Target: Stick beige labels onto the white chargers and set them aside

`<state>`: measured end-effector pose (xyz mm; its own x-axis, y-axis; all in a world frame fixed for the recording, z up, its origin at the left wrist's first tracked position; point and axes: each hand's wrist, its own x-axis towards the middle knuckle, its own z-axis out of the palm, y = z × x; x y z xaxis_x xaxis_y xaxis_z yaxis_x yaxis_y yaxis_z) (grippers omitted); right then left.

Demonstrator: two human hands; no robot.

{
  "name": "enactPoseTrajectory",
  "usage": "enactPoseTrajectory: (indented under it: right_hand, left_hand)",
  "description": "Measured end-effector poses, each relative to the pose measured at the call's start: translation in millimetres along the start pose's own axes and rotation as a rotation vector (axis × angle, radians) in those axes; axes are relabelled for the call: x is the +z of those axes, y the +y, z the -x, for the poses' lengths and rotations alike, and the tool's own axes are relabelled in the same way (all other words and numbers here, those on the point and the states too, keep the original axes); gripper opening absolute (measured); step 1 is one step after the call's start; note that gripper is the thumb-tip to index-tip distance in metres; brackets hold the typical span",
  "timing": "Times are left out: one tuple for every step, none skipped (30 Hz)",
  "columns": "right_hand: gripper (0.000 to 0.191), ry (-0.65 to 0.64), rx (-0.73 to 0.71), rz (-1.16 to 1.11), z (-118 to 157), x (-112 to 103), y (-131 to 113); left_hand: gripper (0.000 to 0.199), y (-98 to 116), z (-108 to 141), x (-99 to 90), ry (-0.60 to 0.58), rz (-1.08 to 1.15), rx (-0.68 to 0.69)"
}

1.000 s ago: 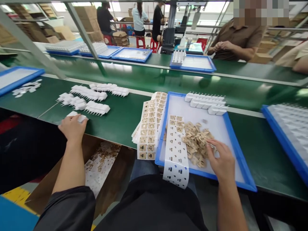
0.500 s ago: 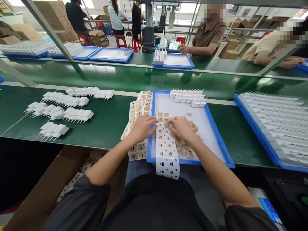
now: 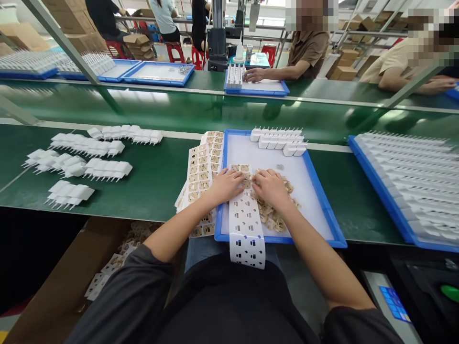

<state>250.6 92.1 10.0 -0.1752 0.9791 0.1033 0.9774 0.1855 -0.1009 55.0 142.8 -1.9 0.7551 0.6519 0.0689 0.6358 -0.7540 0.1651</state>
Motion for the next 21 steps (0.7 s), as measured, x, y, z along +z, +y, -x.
enactPoseTrajectory:
  right_hand:
    - [0.020,0.003,-0.005,-0.011,0,0,0]
    - [0.020,0.006,-0.010,-0.023,1,1,0]
    - [0.020,0.009,-0.012,-0.034,1,2,-1]
    - [0.019,0.011,-0.014,-0.044,0,3,-1]
    - [0.018,0.014,-0.012,-0.054,0,5,-1]
    - [0.017,0.017,-0.008,-0.063,-1,6,-1]
    - [0.017,0.022,0.001,-0.071,-2,8,-2]
    - [0.016,0.027,0.013,-0.078,-3,10,-2]
    - [0.015,0.033,0.025,-0.084,-4,12,-2]
    - [0.014,0.039,0.034,-0.089,-6,14,-2]
    - [0.014,0.043,0.039,-0.093,-7,15,-3]
    - [0.015,0.045,0.038,-0.096,-7,16,-3]
    - [0.016,0.046,0.030,-0.100,-8,16,-4]
    - [0.016,0.044,0.015,-0.106,-7,15,-4]
    - [0.016,0.038,-0.007,-0.114,-7,12,-4]
    - [0.014,0.028,-0.039,-0.120,-5,8,-3]
    - [0.013,0.013,-0.087,-0.135,-3,3,-1]
    - [0.012,-0.002,-0.143,-0.174,-1,-4,1]
    - [0.012,-0.009,-0.191,-0.240,1,-11,5]
    - [0.013,0.000,-0.212,-0.330,4,-19,9]
    - [0.014,0.028,-0.194,-0.432,6,-27,14]
  left_hand:
    - [0.042,1,0,-0.4,-0.001,0.000,-0.003]
    - [0.042,1,0,-0.9,-0.003,0.000,-0.007]
    - [0.042,1,-1,-1.2,-0.005,-0.001,-0.012]
    - [0.042,2,-1,-1.4,-0.008,-0.002,-0.017]
    - [0.042,2,-1,-1.4,-0.010,-0.004,-0.019]
    - [0.042,2,-1,-1.3,-0.011,-0.004,-0.021]
    - [0.042,2,-1,-0.9,-0.010,-0.004,-0.019]
    - [0.042,2,-1,-0.6,-0.007,-0.003,-0.018]
    - [0.042,2,0,-0.2,-0.005,-0.003,-0.016]
    - [0.042,2,0,0.0,-0.005,-0.005,-0.015]
    - [0.042,2,0,0.1,-0.006,-0.009,-0.015]
    - [0.043,2,0,-0.2,-0.008,-0.014,-0.016]
    - [0.043,2,0,-0.6,-0.011,-0.020,-0.017]
    - [0.044,2,0,-1.2,-0.016,-0.024,-0.015]
    - [0.045,2,0,-2.0,-0.021,-0.025,-0.012]
    - [0.046,2,1,-2.8,-0.028,-0.022,-0.008]
    - [0.046,2,1,-3.5,-0.035,-0.017,-0.006]
    - [0.047,2,1,-4.1,-0.041,-0.010,-0.005]
    - [0.048,2,1,-4.5,-0.046,-0.002,-0.005]
    - [0.049,2,1,-4.7,-0.050,0.006,-0.006]
    - [0.050,1,1,-4.9,-0.052,0.014,-0.008]
